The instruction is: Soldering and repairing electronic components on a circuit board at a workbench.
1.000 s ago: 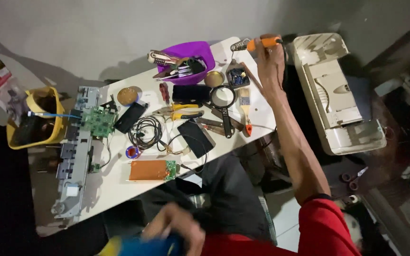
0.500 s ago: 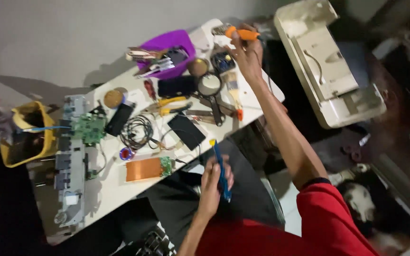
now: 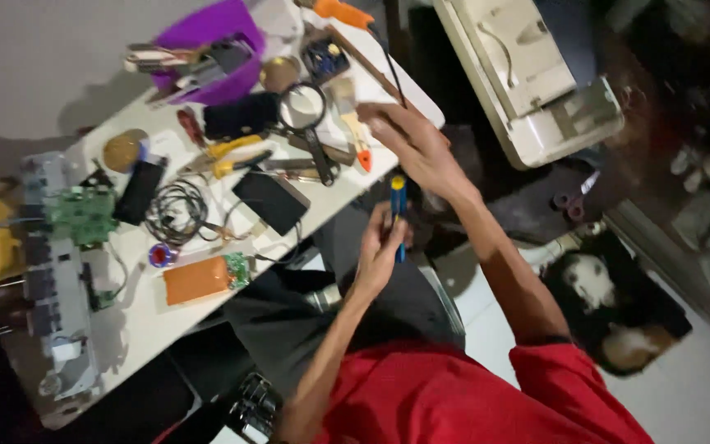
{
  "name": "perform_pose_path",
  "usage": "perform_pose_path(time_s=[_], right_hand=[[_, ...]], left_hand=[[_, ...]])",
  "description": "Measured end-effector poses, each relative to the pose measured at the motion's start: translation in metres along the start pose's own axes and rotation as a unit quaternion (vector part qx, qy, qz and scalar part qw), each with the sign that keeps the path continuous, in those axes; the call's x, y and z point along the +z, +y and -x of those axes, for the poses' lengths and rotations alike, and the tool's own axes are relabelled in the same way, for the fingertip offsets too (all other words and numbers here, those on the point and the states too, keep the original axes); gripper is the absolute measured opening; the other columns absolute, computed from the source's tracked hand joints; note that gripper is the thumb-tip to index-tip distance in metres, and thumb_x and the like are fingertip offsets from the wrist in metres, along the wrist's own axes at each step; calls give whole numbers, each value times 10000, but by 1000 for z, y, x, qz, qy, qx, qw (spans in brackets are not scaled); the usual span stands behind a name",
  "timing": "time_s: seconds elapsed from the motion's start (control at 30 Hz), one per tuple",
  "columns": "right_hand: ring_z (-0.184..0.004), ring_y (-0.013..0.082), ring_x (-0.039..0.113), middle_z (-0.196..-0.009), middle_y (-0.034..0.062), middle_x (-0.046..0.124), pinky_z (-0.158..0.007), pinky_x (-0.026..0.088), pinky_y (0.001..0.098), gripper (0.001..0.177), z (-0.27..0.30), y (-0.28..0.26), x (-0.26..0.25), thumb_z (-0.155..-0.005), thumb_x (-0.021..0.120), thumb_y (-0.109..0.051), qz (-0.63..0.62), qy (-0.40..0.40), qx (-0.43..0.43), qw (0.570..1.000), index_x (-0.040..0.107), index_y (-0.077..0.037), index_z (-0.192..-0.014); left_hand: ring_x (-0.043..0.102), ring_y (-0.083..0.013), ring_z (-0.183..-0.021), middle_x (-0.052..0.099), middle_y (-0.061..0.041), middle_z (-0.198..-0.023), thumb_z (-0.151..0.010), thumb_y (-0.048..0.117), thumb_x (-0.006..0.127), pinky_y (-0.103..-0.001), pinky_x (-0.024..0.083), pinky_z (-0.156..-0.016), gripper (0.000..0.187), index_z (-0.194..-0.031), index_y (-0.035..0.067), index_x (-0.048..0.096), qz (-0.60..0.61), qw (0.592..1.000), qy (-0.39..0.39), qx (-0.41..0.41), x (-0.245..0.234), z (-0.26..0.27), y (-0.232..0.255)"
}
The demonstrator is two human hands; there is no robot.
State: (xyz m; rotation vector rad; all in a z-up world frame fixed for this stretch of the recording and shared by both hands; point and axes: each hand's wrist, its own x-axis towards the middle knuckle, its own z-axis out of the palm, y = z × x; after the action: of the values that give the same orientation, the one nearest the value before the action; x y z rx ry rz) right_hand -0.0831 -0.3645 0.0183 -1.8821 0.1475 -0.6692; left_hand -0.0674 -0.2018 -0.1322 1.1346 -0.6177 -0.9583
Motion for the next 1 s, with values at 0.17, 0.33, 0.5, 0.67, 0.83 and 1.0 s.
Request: perform_pose_path(time_s=[0.17,0.33,0.5,0.67,0.83,1.0], right_hand=[[-1105,200,644,-1118,174,702,-933,582,443,290,98,19,-38,-1133,492,-154,5,127,98,987,644,24,-1303],[-995,356,705,-994,172,703,-921,552,498,308,151,57,-63,-1166,436,-168,5,143,105,984,660,-10,-1309],[-915,271,699,-953,177,691,-842,555,473,244,155,60,-58,-1144,494,-108,43,135,78,987,681,8,-1250],[-930,269,688,-1059,213,692,-779,542,470,221,154,70,-51,-1118,569,-86,65,134,51,988,675,36,-1268],[-883,300,676,-1062,188,691,-743,522,469,214,154,79,-54,-1070,637,-36,97,121,1,988,682,14,-1273],[-993,400,699,-1102,208,685,-841,542,532,229,159,83,-59,-1046,670,-58,114,104,7,988,678,11,-1264]], left_hand=[[597,-143,-1078,646,-59,-1113,-1148,406,439,-332,493,-1001,397,-1394,124,569,43,992,-107,52,54,-31,29],[-36,-435,-1567,-27,-286,-1698,-1064,619,411,-543,-25,-1283,923,-1649,8,41,114,985,-106,-72,104,-51,25],[627,-206,-1219,630,-198,-1342,-1123,625,407,-354,433,-1142,703,-1487,33,515,151,979,-113,-73,53,-125,-177],[25,-314,-1589,-30,-244,-1705,-1193,289,254,-425,-10,-1353,577,-1654,13,42,-76,990,-118,20,27,-124,-172],[-62,-392,-1580,-106,-265,-1696,-1183,363,316,-493,-58,-1325,678,-1659,33,-35,-71,988,-120,58,30,-113,-159],[119,-405,-1532,112,-268,-1631,-1157,453,342,-504,54,-1305,686,-1651,50,88,-100,988,-113,39,38,-114,-155]])
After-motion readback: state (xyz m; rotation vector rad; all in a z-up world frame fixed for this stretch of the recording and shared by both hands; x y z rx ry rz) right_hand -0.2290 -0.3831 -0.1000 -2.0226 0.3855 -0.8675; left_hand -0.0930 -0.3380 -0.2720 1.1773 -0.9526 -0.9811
